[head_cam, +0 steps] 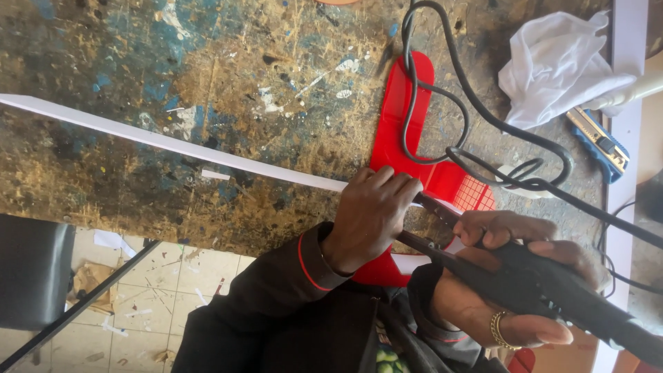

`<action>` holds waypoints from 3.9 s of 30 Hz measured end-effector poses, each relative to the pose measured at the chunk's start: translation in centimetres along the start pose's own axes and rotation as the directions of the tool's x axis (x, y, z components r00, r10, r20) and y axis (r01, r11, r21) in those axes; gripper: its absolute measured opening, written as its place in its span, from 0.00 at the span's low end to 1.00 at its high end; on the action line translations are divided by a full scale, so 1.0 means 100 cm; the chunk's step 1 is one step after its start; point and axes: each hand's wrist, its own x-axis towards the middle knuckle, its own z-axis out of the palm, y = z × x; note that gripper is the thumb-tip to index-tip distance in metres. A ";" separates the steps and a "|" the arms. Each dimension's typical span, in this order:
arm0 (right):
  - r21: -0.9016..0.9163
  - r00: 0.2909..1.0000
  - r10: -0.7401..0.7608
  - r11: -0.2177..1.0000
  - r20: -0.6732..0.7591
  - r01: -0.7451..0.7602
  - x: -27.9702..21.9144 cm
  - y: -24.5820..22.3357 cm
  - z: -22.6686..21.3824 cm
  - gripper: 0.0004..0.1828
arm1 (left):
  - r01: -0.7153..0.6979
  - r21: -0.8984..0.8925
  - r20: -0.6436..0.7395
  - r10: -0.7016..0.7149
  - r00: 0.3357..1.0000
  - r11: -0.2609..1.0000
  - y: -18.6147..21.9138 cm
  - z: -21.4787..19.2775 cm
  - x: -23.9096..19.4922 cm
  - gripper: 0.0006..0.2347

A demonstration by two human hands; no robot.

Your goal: Assembling a 3D sign letter by gluing a white plastic edging strip to a red acrylic letter base, using a heat gun to help bend the strip around curves.

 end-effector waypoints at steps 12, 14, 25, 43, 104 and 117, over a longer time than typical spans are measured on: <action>-0.006 0.998 0.047 0.999 0.037 -0.047 0.000 -0.005 -0.003 0.41 | -0.029 0.160 0.032 0.024 0.999 0.987 -0.004 0.001 -0.006 0.19; -0.042 1.000 -0.004 0.999 -0.002 0.004 0.001 -0.007 0.006 0.40 | -0.040 0.181 0.046 0.032 0.998 0.983 -0.005 0.001 -0.008 0.18; -0.013 0.996 -0.036 0.999 -0.076 0.035 0.000 -0.004 0.014 0.39 | -0.124 0.313 0.112 0.093 0.989 0.942 -0.009 -0.001 -0.006 0.16; 0.031 0.999 -0.030 0.999 0.034 0.028 0.001 0.006 -0.006 0.39 | -0.123 0.115 -0.015 0.126 0.992 0.986 -0.010 -0.004 -0.001 0.10; 0.075 0.996 0.078 0.994 0.052 -0.082 0.002 0.006 -0.011 0.39 | -0.089 0.073 -0.014 0.090 0.996 0.993 -0.004 -0.015 0.005 0.23; 0.249 0.966 0.134 0.950 0.221 -0.189 0.006 0.009 -0.015 0.35 | -0.059 0.203 0.008 0.058 0.998 0.977 -0.015 0.002 0.002 0.33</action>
